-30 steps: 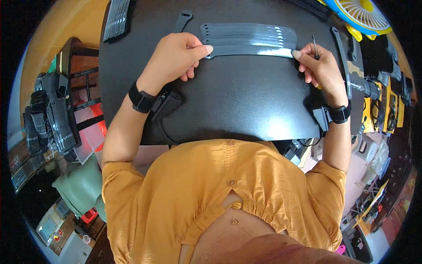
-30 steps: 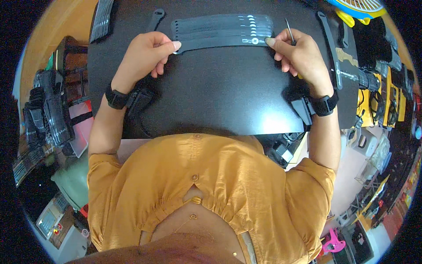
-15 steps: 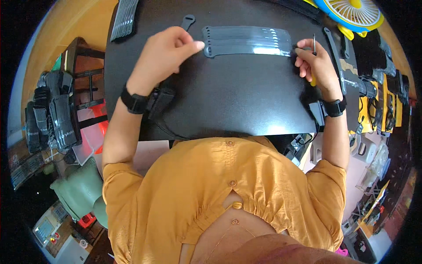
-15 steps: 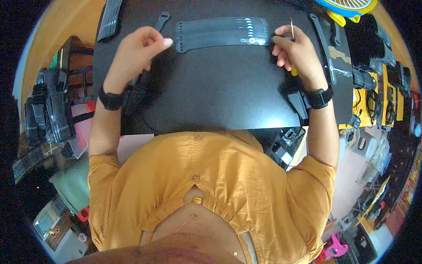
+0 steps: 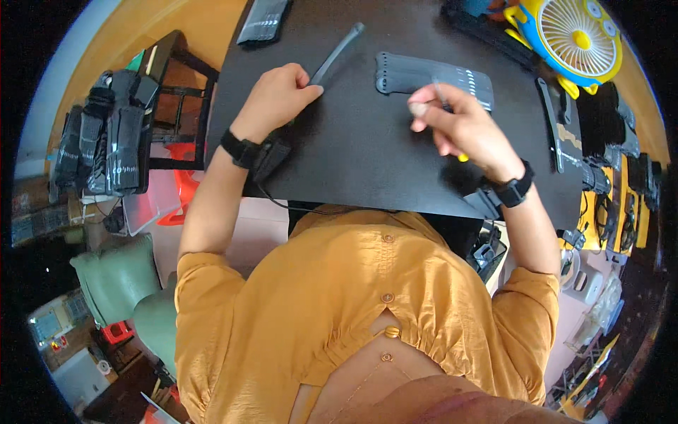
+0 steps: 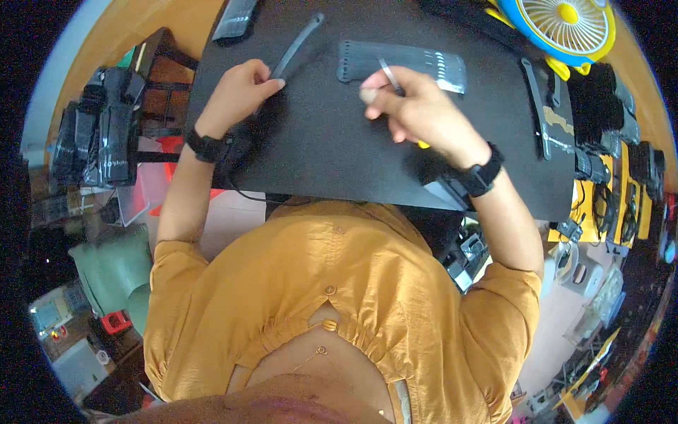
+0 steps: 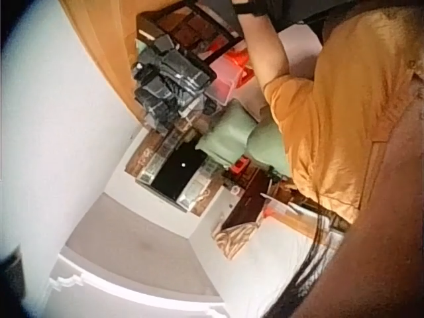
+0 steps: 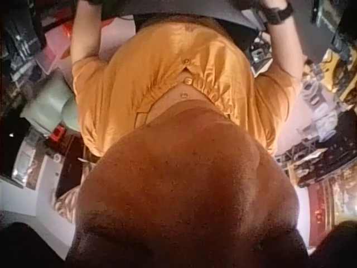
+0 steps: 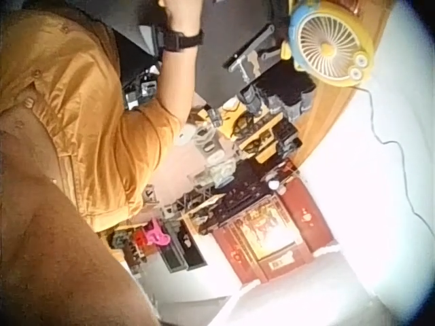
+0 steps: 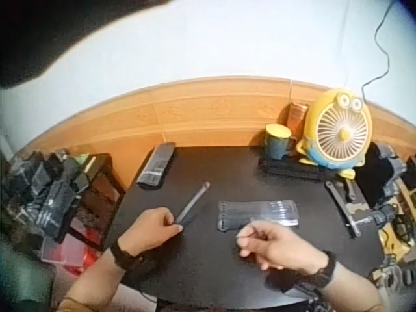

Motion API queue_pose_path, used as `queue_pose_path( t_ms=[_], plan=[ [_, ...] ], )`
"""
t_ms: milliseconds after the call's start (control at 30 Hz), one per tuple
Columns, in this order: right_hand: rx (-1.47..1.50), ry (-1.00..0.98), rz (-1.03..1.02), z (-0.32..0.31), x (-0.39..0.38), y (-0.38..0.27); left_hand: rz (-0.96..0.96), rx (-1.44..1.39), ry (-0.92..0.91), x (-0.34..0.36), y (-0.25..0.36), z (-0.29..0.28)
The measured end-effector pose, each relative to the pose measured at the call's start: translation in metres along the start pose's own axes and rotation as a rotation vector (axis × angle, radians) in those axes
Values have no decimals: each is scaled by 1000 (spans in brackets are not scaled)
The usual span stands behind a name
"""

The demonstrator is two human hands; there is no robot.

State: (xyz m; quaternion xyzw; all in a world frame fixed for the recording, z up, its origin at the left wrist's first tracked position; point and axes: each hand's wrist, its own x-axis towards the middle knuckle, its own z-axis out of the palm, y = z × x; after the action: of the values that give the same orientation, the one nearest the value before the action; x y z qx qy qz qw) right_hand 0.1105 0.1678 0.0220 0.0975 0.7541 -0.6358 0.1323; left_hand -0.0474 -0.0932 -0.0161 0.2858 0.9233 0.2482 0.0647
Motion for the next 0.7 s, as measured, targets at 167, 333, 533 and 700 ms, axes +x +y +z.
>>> queue_pose_path(
  t_ms=[167,333,533,700],
  plan=[
    [74,-107,-44,36,27,-4,31,-395,-12,-3,23,9],
    [280,52,-171,35,49,4,176,-720,-231,-7,60,25],
    [564,71,-175,7,54,2,94,-1164,-583,10,76,18],
    [624,71,-254,-7,63,14,68,-1330,-879,17,83,24]
  ],
)
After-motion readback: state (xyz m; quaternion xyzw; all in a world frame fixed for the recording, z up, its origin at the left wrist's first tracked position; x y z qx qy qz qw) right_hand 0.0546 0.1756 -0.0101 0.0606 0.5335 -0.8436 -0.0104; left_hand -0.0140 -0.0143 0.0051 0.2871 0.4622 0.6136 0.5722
